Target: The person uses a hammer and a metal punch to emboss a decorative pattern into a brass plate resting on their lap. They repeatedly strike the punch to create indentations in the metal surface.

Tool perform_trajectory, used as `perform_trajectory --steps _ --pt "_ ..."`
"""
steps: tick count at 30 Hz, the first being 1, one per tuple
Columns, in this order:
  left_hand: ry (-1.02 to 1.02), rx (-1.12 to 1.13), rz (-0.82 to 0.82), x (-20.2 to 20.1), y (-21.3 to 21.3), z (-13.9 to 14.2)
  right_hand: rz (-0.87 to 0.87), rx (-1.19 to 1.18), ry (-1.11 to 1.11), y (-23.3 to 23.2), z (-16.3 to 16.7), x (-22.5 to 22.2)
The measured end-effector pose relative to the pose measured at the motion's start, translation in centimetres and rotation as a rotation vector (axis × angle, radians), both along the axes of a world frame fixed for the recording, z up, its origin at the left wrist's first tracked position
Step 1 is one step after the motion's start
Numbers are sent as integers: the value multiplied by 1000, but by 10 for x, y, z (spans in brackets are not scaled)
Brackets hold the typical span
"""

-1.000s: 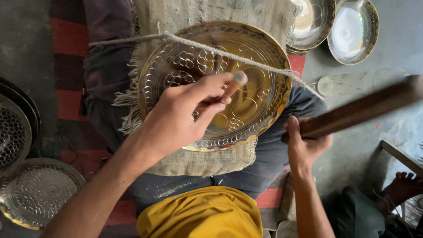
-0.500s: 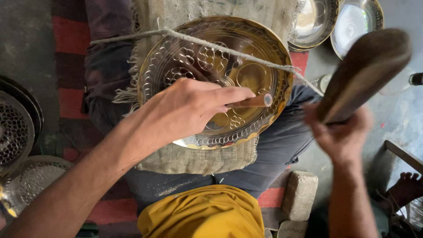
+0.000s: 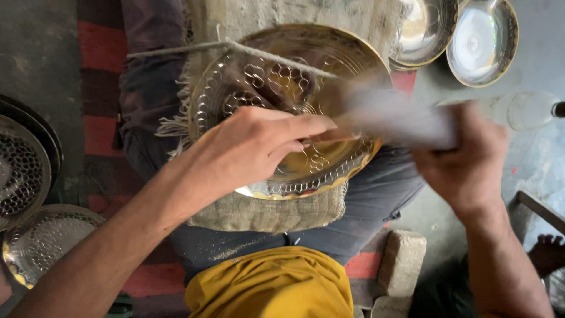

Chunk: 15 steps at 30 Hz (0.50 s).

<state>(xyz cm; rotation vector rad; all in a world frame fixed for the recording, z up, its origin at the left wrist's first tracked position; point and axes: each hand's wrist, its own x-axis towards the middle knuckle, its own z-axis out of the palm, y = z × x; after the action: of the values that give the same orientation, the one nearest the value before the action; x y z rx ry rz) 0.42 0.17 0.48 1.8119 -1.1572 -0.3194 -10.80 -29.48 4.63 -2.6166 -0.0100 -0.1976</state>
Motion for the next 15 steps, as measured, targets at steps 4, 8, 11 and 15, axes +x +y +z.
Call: perform_trajectory --steps 4,8,11,15 --pt "-43 23 28 -1 4 -2 57 -97 -48 -2 -1 0" --pt "-49 -45 34 -3 2 -5 -30 23 -14 7 9 2" --pt "-4 -30 40 -4 2 -6 71 -291 89 15 19 2" --pt "-8 -44 43 -5 4 -4 -92 -18 -20 20 19 -3"
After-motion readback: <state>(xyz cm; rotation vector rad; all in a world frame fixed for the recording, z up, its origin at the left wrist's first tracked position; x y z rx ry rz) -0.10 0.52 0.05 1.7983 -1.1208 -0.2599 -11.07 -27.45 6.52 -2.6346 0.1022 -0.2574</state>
